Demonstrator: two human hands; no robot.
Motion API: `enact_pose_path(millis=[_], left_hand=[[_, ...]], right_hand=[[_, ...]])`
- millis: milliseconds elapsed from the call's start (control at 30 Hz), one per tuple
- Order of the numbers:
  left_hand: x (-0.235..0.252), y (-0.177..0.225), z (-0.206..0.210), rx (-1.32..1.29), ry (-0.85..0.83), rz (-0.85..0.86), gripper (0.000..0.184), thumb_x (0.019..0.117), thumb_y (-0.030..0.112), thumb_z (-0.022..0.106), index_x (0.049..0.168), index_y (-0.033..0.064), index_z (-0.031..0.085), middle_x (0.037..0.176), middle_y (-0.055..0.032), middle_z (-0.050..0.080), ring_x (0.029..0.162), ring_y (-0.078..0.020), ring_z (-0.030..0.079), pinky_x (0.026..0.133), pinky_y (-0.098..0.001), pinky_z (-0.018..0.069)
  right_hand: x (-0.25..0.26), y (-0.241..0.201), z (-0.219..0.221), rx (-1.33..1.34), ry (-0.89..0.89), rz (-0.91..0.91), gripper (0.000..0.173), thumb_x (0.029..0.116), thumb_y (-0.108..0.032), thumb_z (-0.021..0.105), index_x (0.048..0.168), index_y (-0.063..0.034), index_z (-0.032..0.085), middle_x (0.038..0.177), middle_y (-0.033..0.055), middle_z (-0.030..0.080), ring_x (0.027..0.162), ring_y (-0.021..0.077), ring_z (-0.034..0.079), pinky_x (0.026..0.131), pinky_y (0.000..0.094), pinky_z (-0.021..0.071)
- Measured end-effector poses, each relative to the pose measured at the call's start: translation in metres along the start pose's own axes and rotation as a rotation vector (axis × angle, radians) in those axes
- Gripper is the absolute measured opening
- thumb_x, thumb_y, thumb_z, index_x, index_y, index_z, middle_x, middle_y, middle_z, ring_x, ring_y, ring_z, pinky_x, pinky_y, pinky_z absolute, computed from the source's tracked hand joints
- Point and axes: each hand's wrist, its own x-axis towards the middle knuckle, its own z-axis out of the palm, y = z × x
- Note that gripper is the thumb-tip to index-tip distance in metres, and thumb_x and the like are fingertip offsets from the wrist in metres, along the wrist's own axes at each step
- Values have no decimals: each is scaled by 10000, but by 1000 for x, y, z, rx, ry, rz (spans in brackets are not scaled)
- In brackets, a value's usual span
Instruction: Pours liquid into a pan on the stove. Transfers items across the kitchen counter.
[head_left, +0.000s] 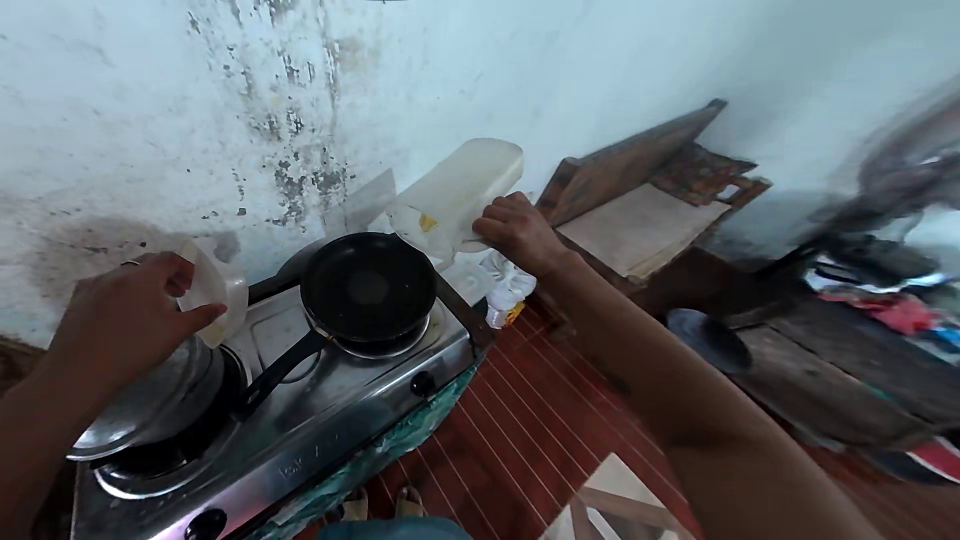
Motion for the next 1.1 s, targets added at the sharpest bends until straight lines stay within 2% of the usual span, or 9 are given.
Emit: enact_pose_path(millis=[267, 467, 567, 700, 833, 900, 967, 1033, 1100], left_hand=[[1, 3, 1, 5, -3, -9, 499, 822, 244, 870, 1169, -18, 626, 1026, -226, 678, 970, -456, 662, 856, -720, 471], [27, 99, 12, -55, -55, 14, 460, 889, 215, 817, 1200, -74, 641, 1120, -303, 659, 1076, -510, 624, 945, -721, 433], [53, 128, 35, -164, 53, 134, 462, 904, 210, 789, 1224, -78, 621, 1157, -293, 654, 1068, -476, 643, 923, -672, 483], [74, 153, 56, -427, 209, 119, 447, 866, 154, 805, 1181, -77, 588, 1130, -246, 658, 1024, -346, 677, 898, -508, 550], [78, 163, 65, -561, 313, 76, 557, 856, 181, 822, 1287, -54, 560, 1158, -216, 675, 1014, -286, 699, 881, -463, 576], [64, 155, 53, -556, 412, 39, 630, 852, 207, 816, 1336, -69, 523, 1183, -227, 675, 1045, -277, 693, 906, -466, 570], [33, 126, 41, -548, 520, -44, 745, 882, 251, 776, 1431, -102, 417, 1306, -230, 616, 1186, -213, 633, 1027, -393, 518], [8, 54, 44, -628, 635, -131, 634, 962, 220, 689, 1449, -70, 405, 1382, -171, 559, 1263, -156, 574, 1084, -343, 482], [-9, -58, 61, -734, 655, -197, 454, 1038, 207, 560, 1414, -37, 492, 1387, -138, 568, 1235, -168, 586, 1022, -354, 519]], right_hand=[[-1, -3, 5, 27, 68, 42, 73, 938, 35, 630, 880, 32, 673, 751, 193, 623, 748, 383, 639, 733, 522, 483], [4, -12, 18, 89, 135, 124, 34, 902, 19, 679, 879, 41, 692, 793, 207, 664, 793, 390, 667, 771, 534, 504], [10, -16, 19, 70, 133, 100, 32, 907, 9, 682, 886, 26, 699, 796, 194, 666, 794, 380, 671, 772, 526, 511], [18, -20, 15, 71, 107, 91, 30, 912, 18, 671, 888, 26, 686, 790, 191, 655, 786, 378, 659, 761, 520, 495], [21, -21, 12, 66, 181, 113, 4, 890, 22, 698, 889, 22, 693, 782, 184, 658, 774, 361, 661, 744, 499, 501], [20, -22, 10, 76, 216, 121, 20, 875, 22, 713, 885, 23, 696, 786, 183, 666, 770, 354, 666, 739, 494, 504], [16, -25, 9, 87, 235, 143, 17, 868, 38, 705, 879, 28, 697, 789, 184, 671, 772, 354, 670, 750, 494, 512], [10, -26, 9, 87, 238, 150, 11, 875, 34, 696, 881, 25, 700, 790, 181, 671, 777, 351, 670, 754, 486, 515], [1, -26, 11, 105, 224, 154, 9, 882, 22, 694, 886, 23, 702, 797, 179, 674, 788, 352, 668, 763, 487, 509]])
